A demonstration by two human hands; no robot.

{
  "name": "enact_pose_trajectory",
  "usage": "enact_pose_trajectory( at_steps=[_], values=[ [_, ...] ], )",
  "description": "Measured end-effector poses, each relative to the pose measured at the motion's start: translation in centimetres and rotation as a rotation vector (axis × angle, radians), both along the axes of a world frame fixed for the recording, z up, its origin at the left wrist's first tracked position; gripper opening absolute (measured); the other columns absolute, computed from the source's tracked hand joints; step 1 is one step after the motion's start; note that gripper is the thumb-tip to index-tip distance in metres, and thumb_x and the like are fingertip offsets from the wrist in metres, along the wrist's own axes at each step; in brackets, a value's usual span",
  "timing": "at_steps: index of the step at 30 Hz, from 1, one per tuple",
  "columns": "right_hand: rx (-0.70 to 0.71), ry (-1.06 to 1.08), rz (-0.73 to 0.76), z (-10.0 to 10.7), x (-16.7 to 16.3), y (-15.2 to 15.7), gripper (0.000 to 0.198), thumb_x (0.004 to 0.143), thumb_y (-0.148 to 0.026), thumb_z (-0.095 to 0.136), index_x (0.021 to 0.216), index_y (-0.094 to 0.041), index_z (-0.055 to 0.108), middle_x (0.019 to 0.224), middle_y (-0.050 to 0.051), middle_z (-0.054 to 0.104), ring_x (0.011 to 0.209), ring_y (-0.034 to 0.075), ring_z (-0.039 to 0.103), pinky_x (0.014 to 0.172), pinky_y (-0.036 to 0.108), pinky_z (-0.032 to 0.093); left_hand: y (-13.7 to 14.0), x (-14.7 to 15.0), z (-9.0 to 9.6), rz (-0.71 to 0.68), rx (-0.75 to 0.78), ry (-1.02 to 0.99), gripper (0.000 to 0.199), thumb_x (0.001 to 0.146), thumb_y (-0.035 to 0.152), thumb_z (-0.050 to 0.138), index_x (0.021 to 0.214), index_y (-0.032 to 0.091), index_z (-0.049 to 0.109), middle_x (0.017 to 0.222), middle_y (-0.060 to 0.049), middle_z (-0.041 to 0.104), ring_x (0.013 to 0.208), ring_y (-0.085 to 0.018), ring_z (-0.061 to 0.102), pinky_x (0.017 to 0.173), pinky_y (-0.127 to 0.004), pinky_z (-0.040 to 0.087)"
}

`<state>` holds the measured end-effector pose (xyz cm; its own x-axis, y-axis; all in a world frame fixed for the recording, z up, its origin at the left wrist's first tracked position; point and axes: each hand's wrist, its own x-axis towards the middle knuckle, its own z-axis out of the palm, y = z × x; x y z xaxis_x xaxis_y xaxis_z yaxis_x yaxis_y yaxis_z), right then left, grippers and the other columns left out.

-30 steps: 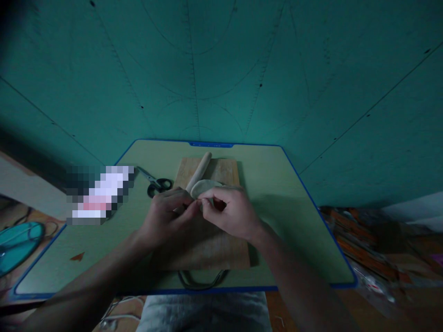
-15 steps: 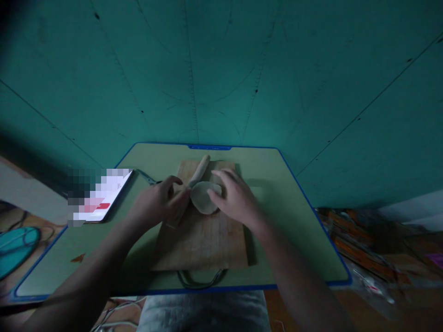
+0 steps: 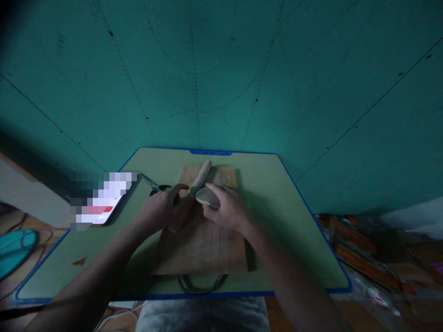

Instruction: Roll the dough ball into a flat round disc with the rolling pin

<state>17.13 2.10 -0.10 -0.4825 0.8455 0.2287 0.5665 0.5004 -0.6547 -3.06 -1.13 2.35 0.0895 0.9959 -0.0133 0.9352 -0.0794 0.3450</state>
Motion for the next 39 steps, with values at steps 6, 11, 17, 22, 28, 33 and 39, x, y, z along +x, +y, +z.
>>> enact_pose_trajectory(
  at_steps=[6,11,17,22,28,33,39],
  values=[
    [-0.038,0.253,-0.144,-0.3,1.1,1.8,0.035,0.09,-0.044,0.049,0.07,-0.018,0.062,0.067,0.001,0.061,0.067,0.016,0.055,0.06,0.027,0.04,-0.1,0.1,-0.2,-0.059,0.129,-0.16,0.035,0.093,0.041,0.046,0.112,0.018,0.064,0.07,-0.003,0.067,0.056,-0.016,0.059,0.053,-0.025,0.035],
    [-0.187,0.552,-0.211,-0.2,0.8,2.1,0.031,0.082,-0.048,0.058,0.076,-0.019,0.067,0.073,0.002,0.065,0.071,0.017,0.056,0.061,0.026,0.042,-0.2,0.3,-0.6,-0.092,0.182,-0.315,0.04,0.09,0.045,0.051,0.116,0.018,0.063,0.085,-0.005,0.067,0.064,-0.016,0.059,0.059,-0.027,0.041],
    [-0.36,0.663,-0.107,-0.8,-0.2,1.1,0.031,0.083,-0.051,0.062,0.082,-0.021,0.068,0.081,0.002,0.067,0.075,0.017,0.058,0.065,0.027,0.045,-0.5,0.8,-1.0,-0.187,0.123,-0.462,0.035,0.089,0.048,0.053,0.086,0.016,0.065,0.068,0.0,0.059,0.057,-0.013,0.052,0.053,-0.025,0.035],
    [-0.38,0.62,-0.061,-0.5,-0.1,0.6,0.031,0.081,-0.051,0.065,0.082,-0.02,0.065,0.081,0.001,0.065,0.076,0.017,0.058,0.065,0.027,0.046,-0.5,1.1,-1.1,-0.148,0.017,-0.683,0.032,0.088,0.046,0.056,0.092,0.015,0.062,0.067,0.001,0.06,0.058,-0.012,0.053,0.052,-0.023,0.037],
    [-0.356,0.62,-0.05,1.0,-0.4,-0.3,0.033,0.075,-0.046,0.072,0.093,-0.02,0.064,0.086,0.002,0.067,0.078,0.018,0.062,0.065,0.028,0.049,-0.4,1.2,-1.4,-0.091,0.001,-0.828,0.034,0.084,0.049,0.06,0.093,0.016,0.059,0.073,-0.001,0.062,0.065,-0.014,0.056,0.055,-0.023,0.042],
    [-0.252,0.628,-0.089,1.6,-0.8,-1.1,0.026,0.077,-0.042,0.07,0.091,-0.02,0.065,0.084,0.002,0.069,0.078,0.018,0.064,0.065,0.027,0.051,-0.4,1.1,-1.8,-0.07,0.043,-0.68,0.033,0.083,0.05,0.063,0.084,0.017,0.058,0.062,0.003,0.054,0.055,-0.011,0.049,0.047,-0.021,0.032],
    [-0.189,0.609,-0.14,1.8,-1.0,-1.3,0.024,0.077,-0.04,0.068,0.09,-0.021,0.064,0.082,0.001,0.069,0.075,0.017,0.064,0.064,0.027,0.052,-0.7,1.4,-1.6,-0.073,0.116,-0.603,0.026,0.085,0.042,0.059,0.093,0.016,0.06,0.063,0.004,0.056,0.053,-0.01,0.048,0.048,-0.021,0.033]
  ],
)
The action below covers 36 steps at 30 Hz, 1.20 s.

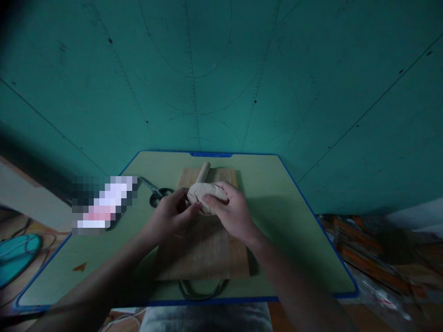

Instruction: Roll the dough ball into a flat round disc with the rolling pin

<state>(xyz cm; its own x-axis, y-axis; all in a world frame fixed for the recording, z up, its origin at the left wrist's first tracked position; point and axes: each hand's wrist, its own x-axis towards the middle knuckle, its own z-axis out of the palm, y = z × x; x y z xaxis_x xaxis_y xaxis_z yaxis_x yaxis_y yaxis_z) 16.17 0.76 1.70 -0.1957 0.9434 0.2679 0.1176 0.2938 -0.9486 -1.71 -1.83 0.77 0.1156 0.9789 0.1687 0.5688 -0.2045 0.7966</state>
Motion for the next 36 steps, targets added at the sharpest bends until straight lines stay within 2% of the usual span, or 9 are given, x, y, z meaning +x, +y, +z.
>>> enact_pose_trajectory(
  at_steps=[7,11,16,19,24,31,36],
  values=[
    [-0.04,0.016,-0.013,-0.22,0.04,0.22,0.025,0.077,-0.041,0.069,0.089,-0.02,0.064,0.08,0.001,0.068,0.073,0.016,0.062,0.062,0.026,0.05,-0.29,0.28,0.37,0.005,0.041,0.003,0.031,0.086,0.035,0.056,0.108,0.015,0.062,0.066,0.003,0.059,0.052,-0.01,0.05,0.049,-0.021,0.036],
    [-0.065,0.018,-0.004,-0.47,0.24,0.56,0.03,0.077,-0.046,0.069,0.09,-0.02,0.065,0.082,0.002,0.068,0.074,0.017,0.062,0.063,0.027,0.049,-0.47,0.43,0.6,0.01,0.037,-0.04,0.042,0.086,0.034,0.054,0.123,0.015,0.057,0.069,0.002,0.06,0.054,-0.01,0.052,0.05,-0.021,0.037],
    [-0.161,0.086,0.021,-0.78,0.41,0.93,0.031,0.076,-0.046,0.071,0.091,-0.019,0.066,0.085,0.002,0.068,0.076,0.017,0.062,0.064,0.027,0.049,-0.43,0.22,0.27,-0.052,0.004,-0.117,0.044,0.088,0.033,0.051,0.129,0.017,0.052,0.071,0.002,0.061,0.057,-0.011,0.054,0.052,-0.022,0.039],
    [-0.172,0.101,0.023,-0.81,0.43,0.92,0.03,0.075,-0.045,0.071,0.092,-0.02,0.066,0.087,0.003,0.069,0.077,0.018,0.062,0.065,0.028,0.05,-0.29,0.07,0.08,-0.074,-0.004,-0.14,0.043,0.089,0.036,0.051,0.128,0.018,0.051,0.079,0.0,0.064,0.063,-0.012,0.057,0.056,-0.023,0.042],
    [-0.122,0.089,0.025,-0.56,0.31,0.49,0.029,0.076,-0.045,0.071,0.092,-0.02,0.066,0.086,0.002,0.069,0.078,0.018,0.063,0.065,0.027,0.051,-0.18,0.11,0.3,-0.001,-0.004,-0.12,0.037,0.087,0.044,0.059,0.113,0.017,0.058,0.073,0.002,0.06,0.057,-0.011,0.054,0.052,-0.021,0.041],
    [-0.154,0.125,0.059,-0.29,0.2,0.33,0.03,0.073,-0.046,0.073,0.088,-0.021,0.066,0.081,0.002,0.068,0.072,0.017,0.061,0.061,0.027,0.05,-0.24,0.04,0.6,-0.049,0.048,-0.092,0.029,0.089,0.036,0.053,0.107,0.014,0.062,0.067,0.001,0.061,0.055,-0.011,0.053,0.051,-0.022,0.04],
    [-0.168,0.142,0.07,-0.6,0.31,0.51,0.033,0.074,-0.048,0.074,0.089,-0.02,0.067,0.083,0.003,0.068,0.074,0.017,0.061,0.064,0.027,0.05,-0.36,0.14,0.73,-0.054,0.035,-0.137,0.031,0.09,0.037,0.051,0.108,0.014,0.062,0.075,-0.003,0.067,0.059,-0.013,0.055,0.054,-0.024,0.042]
  ],
)
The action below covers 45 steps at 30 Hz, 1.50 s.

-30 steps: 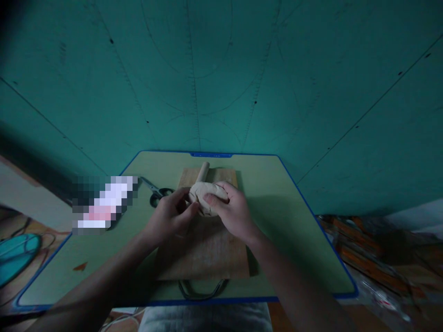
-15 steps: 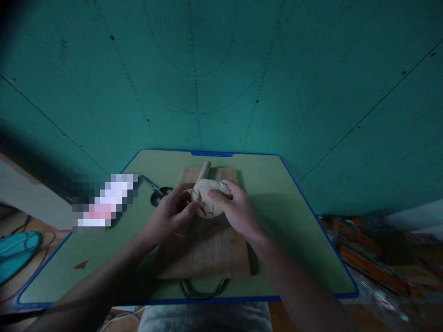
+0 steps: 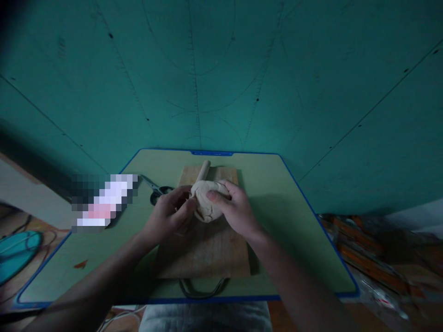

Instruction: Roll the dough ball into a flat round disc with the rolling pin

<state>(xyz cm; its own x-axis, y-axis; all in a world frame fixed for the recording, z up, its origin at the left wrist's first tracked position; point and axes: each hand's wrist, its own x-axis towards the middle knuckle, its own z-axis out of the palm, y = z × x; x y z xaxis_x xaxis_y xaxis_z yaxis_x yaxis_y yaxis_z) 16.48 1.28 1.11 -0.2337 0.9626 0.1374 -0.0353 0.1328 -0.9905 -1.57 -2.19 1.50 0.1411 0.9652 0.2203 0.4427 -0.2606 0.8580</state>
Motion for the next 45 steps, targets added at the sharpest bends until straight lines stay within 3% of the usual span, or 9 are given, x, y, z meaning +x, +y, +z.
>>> enact_pose_trajectory(
  at_steps=[5,9,13,27,29,32,35,45],
  values=[
    [-0.01,0.04,-0.02,-0.6,0.3,0.5,0.033,0.077,-0.049,0.073,0.094,-0.021,0.067,0.087,0.002,0.068,0.076,0.017,0.062,0.065,0.027,0.05,0.0,0.1,-0.3,-0.057,-0.074,-0.139,0.041,0.092,0.044,0.052,0.122,0.016,0.054,0.088,-0.007,0.068,0.066,-0.014,0.057,0.055,-0.024,0.044],
    [0.041,0.057,-0.094,-0.6,0.5,0.5,0.031,0.078,-0.049,0.072,0.092,-0.022,0.067,0.087,0.001,0.067,0.076,0.017,0.061,0.067,0.027,0.05,0.0,0.1,-0.6,-0.1,-0.094,-0.092,0.054,0.083,0.047,0.066,0.125,0.016,0.051,0.079,-0.003,0.065,0.06,-0.013,0.053,0.05,-0.023,0.041],
    [0.067,0.027,-0.104,-0.2,0.4,0.2,0.03,0.078,-0.048,0.072,0.09,-0.021,0.066,0.084,0.001,0.067,0.074,0.016,0.061,0.064,0.026,0.05,-0.1,0.3,-0.7,-0.073,-0.08,-0.027,0.044,0.083,0.045,0.066,0.115,0.015,0.058,0.075,-0.001,0.062,0.06,-0.012,0.051,0.051,-0.023,0.04],
    [0.073,0.045,-0.125,-0.3,0.2,0.4,0.032,0.077,-0.048,0.073,0.091,-0.021,0.065,0.085,0.001,0.068,0.075,0.017,0.061,0.067,0.028,0.051,-0.3,0.5,-0.4,-0.092,-0.075,-0.053,0.043,0.089,0.032,0.051,0.129,0.017,0.049,0.081,-0.001,0.062,0.062,-0.011,0.053,0.056,-0.023,0.042],
    [0.075,0.032,-0.148,-0.2,0.3,0.4,0.032,0.077,-0.049,0.072,0.09,-0.021,0.064,0.083,0.001,0.066,0.074,0.016,0.06,0.065,0.027,0.05,-0.3,0.6,-0.5,-0.051,-0.083,-0.108,0.041,0.087,0.035,0.055,0.124,0.017,0.048,0.078,0.001,0.06,0.06,-0.01,0.051,0.053,-0.022,0.04],
    [0.098,0.008,-0.187,0.2,0.3,0.2,0.03,0.078,-0.049,0.07,0.089,-0.022,0.064,0.081,0.001,0.066,0.072,0.017,0.06,0.062,0.027,0.05,-0.2,0.5,-0.5,0.033,-0.062,-0.1,0.028,0.083,0.041,0.063,0.093,0.018,0.052,0.069,0.004,0.052,0.057,-0.009,0.046,0.049,-0.021,0.036],
    [0.142,-0.019,-0.204,0.7,0.2,-0.2,0.027,0.077,-0.046,0.071,0.086,-0.022,0.064,0.078,0.0,0.065,0.071,0.016,0.059,0.062,0.027,0.05,-0.1,0.4,-0.6,0.018,-0.074,-0.017,0.031,0.084,0.045,0.063,0.073,0.018,0.051,0.06,0.005,0.048,0.055,-0.009,0.043,0.049,-0.022,0.032],
    [0.136,0.004,-0.191,0.7,-0.1,-0.4,0.026,0.075,-0.043,0.073,0.086,-0.021,0.064,0.081,0.001,0.068,0.074,0.017,0.061,0.065,0.028,0.052,-0.3,0.5,-0.3,0.025,-0.039,0.1,0.026,0.089,0.038,0.052,0.075,0.017,0.058,0.058,0.004,0.052,0.052,-0.01,0.045,0.05,-0.023,0.031]
  ],
)
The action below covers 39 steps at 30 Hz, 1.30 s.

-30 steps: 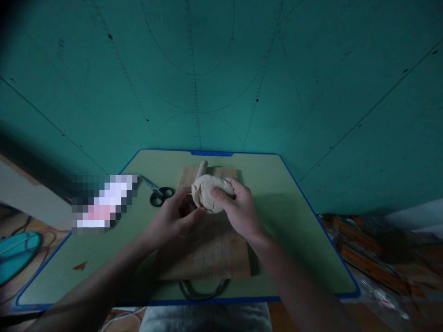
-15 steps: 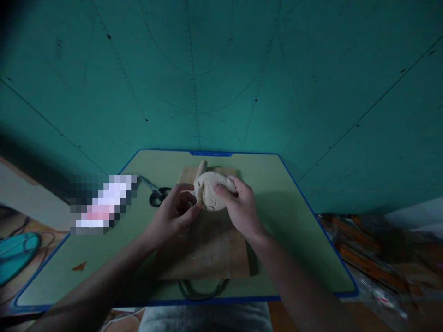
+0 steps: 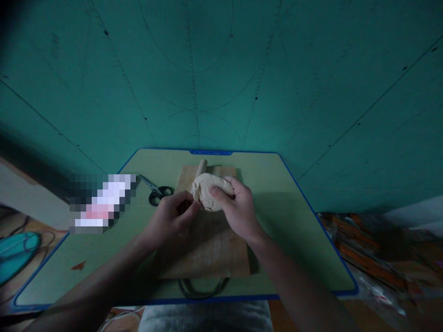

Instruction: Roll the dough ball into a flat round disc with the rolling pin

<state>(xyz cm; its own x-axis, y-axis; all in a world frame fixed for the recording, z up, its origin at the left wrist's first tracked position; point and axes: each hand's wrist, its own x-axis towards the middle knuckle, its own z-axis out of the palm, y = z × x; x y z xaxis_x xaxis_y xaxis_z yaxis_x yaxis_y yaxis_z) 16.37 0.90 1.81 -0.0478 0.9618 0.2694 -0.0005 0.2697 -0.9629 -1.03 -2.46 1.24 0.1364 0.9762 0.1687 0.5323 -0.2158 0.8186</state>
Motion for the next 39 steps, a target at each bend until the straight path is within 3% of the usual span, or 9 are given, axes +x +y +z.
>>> enact_pose_trajectory(
  at_steps=[8,23,39],
  values=[
    [-0.014,0.044,0.012,-0.7,0.2,0.6,0.029,0.075,-0.046,0.074,0.085,-0.021,0.066,0.077,-0.001,0.066,0.069,0.015,0.058,0.059,0.025,0.049,0.1,0.0,0.3,0.005,0.034,-0.001,0.025,0.088,0.035,0.051,0.072,0.016,0.057,0.058,0.004,0.05,0.053,-0.009,0.044,0.049,-0.022,0.031],
    [-0.12,0.21,0.078,-1.5,0.3,1.3,0.028,0.073,-0.044,0.078,0.087,-0.022,0.068,0.081,-0.001,0.066,0.073,0.014,0.059,0.064,0.024,0.047,0.0,0.0,0.2,0.006,0.089,-0.069,0.024,0.087,0.031,0.053,0.069,0.016,0.058,0.056,0.005,0.048,0.051,-0.008,0.041,0.048,-0.02,0.032],
    [-0.179,0.241,0.027,-1.9,0.2,1.8,0.031,0.069,-0.047,0.08,0.084,-0.021,0.069,0.079,-0.001,0.066,0.07,0.015,0.059,0.061,0.025,0.047,-0.1,0.0,0.3,0.006,0.137,-0.061,0.025,0.086,0.031,0.052,0.067,0.016,0.058,0.054,0.005,0.047,0.049,-0.007,0.04,0.046,-0.02,0.031]
  ],
)
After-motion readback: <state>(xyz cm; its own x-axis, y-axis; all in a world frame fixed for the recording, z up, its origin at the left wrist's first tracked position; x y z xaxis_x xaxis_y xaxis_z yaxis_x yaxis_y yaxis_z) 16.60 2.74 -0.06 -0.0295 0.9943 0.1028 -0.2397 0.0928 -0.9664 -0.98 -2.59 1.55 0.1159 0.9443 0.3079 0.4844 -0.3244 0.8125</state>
